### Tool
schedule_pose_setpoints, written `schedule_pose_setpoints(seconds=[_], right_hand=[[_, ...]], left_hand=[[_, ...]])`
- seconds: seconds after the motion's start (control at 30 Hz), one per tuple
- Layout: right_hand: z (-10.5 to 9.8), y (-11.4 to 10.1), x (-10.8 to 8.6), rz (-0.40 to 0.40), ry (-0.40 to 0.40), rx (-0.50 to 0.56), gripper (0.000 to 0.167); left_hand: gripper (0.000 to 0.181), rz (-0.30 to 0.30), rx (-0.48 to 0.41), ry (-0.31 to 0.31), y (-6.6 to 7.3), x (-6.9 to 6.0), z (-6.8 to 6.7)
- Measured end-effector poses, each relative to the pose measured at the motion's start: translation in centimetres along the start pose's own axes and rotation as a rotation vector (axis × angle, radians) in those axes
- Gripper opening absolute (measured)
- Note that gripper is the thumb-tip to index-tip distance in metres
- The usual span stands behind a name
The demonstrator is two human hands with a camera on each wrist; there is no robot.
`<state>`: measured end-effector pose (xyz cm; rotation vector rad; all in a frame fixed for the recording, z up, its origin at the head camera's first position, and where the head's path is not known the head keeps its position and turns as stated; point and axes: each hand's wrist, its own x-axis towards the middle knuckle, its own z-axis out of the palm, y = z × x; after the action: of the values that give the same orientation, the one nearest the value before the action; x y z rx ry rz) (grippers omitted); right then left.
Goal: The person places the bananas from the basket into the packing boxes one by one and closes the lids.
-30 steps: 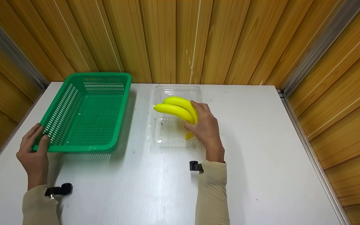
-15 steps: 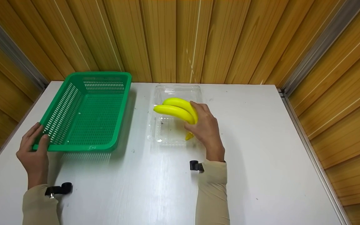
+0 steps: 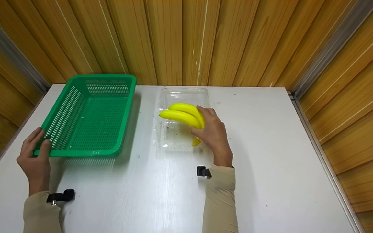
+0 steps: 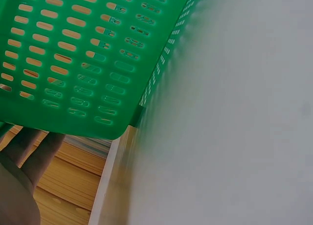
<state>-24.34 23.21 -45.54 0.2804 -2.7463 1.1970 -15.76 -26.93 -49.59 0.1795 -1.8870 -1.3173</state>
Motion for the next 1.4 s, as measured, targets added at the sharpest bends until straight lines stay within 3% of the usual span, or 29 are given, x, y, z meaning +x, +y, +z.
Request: schedule_pose_setpoints(seconds=[0.23, 1.0, 1.4], right_hand=[[0.2, 0.3, 0.2, -0.027, 0.013, 0.004, 0.074], [0.6, 0.8, 0.3, 0.045, -0.04, 0.006, 0.076], [0.9, 1.0, 0.5, 0.036, -0.035, -0.013, 0.075]], left_hand=[[0.035, 0.027, -0.012, 0.001, 0.0, 0.1, 0.0], [0.035, 0.039, -0.013, -0.002, 0.0, 0.0, 0.0], [0.034, 0.057, -0.018, 0.01, 0.0, 0.0, 0.0]])
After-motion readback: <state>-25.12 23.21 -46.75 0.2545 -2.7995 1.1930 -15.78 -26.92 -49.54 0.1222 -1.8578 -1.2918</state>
